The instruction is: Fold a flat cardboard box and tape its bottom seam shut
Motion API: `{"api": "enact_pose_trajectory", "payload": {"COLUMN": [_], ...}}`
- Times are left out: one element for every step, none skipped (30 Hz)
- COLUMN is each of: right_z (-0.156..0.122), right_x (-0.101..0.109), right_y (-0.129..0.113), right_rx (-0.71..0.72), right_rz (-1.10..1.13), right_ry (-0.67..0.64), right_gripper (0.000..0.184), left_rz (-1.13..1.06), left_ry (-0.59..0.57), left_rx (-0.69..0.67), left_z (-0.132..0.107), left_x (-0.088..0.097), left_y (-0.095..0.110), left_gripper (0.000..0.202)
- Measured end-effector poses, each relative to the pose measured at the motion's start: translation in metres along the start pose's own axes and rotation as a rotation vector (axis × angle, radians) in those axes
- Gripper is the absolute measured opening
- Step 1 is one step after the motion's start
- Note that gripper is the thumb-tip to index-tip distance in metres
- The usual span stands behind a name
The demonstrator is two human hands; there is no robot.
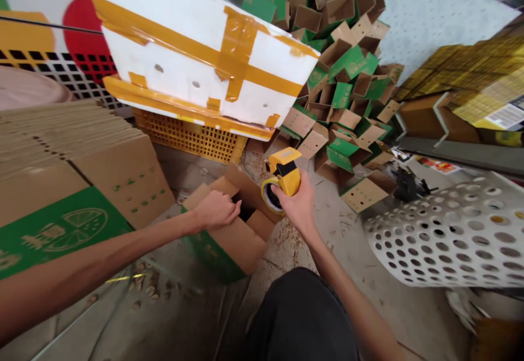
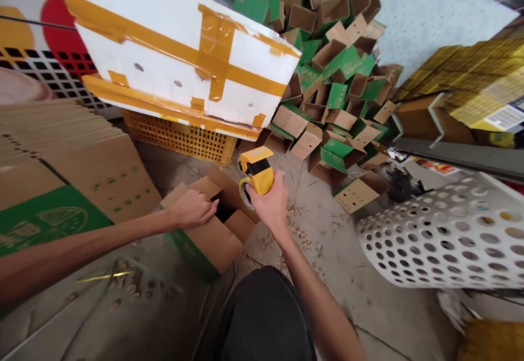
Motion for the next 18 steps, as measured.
{"api": "enact_pose_trajectory", "payload": {"right_z": [0.006, 0.011, 0.016, 0.019, 0.022, 0.024, 0.025, 0.026, 0.027, 0.029, 0.031, 0.034, 0.037, 0.041, 0.045, 0.050, 0.054, 0.058], "right_x": [-0.002, -0.006, -0.010, -0.015, -0.019, -0.020, -0.020, -0.018, -0.015, -0.010, -0.005, 0.000, 0.005, 0.009, 0.011, 0.012, 0.011, 0.009], "right_y": [0.002, 0.006, 0.009, 0.012, 0.015, 0.017, 0.018, 0.017, 0.016, 0.014, 0.013, 0.012, 0.011, 0.012, 0.015, 0.018, 0.023, 0.029], "right_rx": [0.000, -0.002, -0.008, -0.017, -0.028, -0.036, -0.035, -0.022, -0.003, 0.018, 0.033, 0.043, 0.042, 0.035, 0.025, 0.014, 0.002, -0.007], "right_rz": [0.051, 0.118, 0.190, 0.254, 0.299, 0.326, 0.339, 0.349, 0.358, 0.368, 0.376, 0.375, 0.370, 0.363, 0.343, 0.324, 0.299, 0.275], "right_ry": [-0.026, -0.067, -0.112, -0.156, -0.188, -0.203, -0.202, -0.193, -0.180, -0.167, -0.151, -0.132, -0.114, -0.103, -0.089, -0.084, -0.095, -0.109], "right_gripper": [0.051, 0.049, 0.047, 0.046, 0.046, 0.046, 0.046, 0.046, 0.045, 0.046, 0.046, 0.048, 0.049, 0.051, 0.051, 0.050, 0.049, 0.047], "left_rz": [-0.017, -0.033, -0.046, -0.058, -0.069, -0.081, -0.096, -0.111, -0.122, -0.124, -0.114, -0.093, -0.064, -0.030, 0.009, 0.045, 0.076, 0.097], "left_ry": [0.019, 0.037, 0.046, 0.044, 0.029, 0.004, -0.028, -0.061, -0.092, -0.119, -0.142, -0.159, -0.168, -0.171, -0.162, -0.146, -0.134, -0.123], "left_rx": [0.040, 0.073, 0.091, 0.102, 0.108, 0.119, 0.132, 0.146, 0.159, 0.152, 0.132, 0.102, 0.065, 0.023, -0.038, -0.090, -0.139, -0.192], "left_z": [0.002, 0.004, 0.005, 0.006, 0.007, 0.007, 0.006, 0.004, 0.001, -0.002, -0.006, -0.010, -0.013, -0.015, -0.016, -0.015, -0.013, -0.011], "left_x": [0.004, 0.008, 0.010, 0.011, 0.009, 0.006, 0.001, -0.004, -0.010, -0.015, -0.019, -0.023, -0.026, -0.029, -0.031, -0.033, -0.036, -0.039], "left_y": [0.006, 0.013, 0.020, 0.027, 0.034, 0.041, 0.047, 0.052, 0.056, 0.060, 0.064, 0.067, 0.069, 0.070, 0.072, 0.073, 0.074, 0.076], "left_gripper": [0.064, 0.061, 0.058, 0.055, 0.053, 0.053, 0.055, 0.057, 0.059, 0.059, 0.058, 0.056, 0.054, 0.053, 0.052, 0.053, 0.055, 0.055]}}
Point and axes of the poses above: each hand's wrist, its own z-axis towards the middle knuckle, its own x-axis out of the back of the hand, y = z × x, the point moved 6 cm from there along z, towards the middle knuckle, and after that the axes turned 14 degrees about -y, right-handed, at the moved point
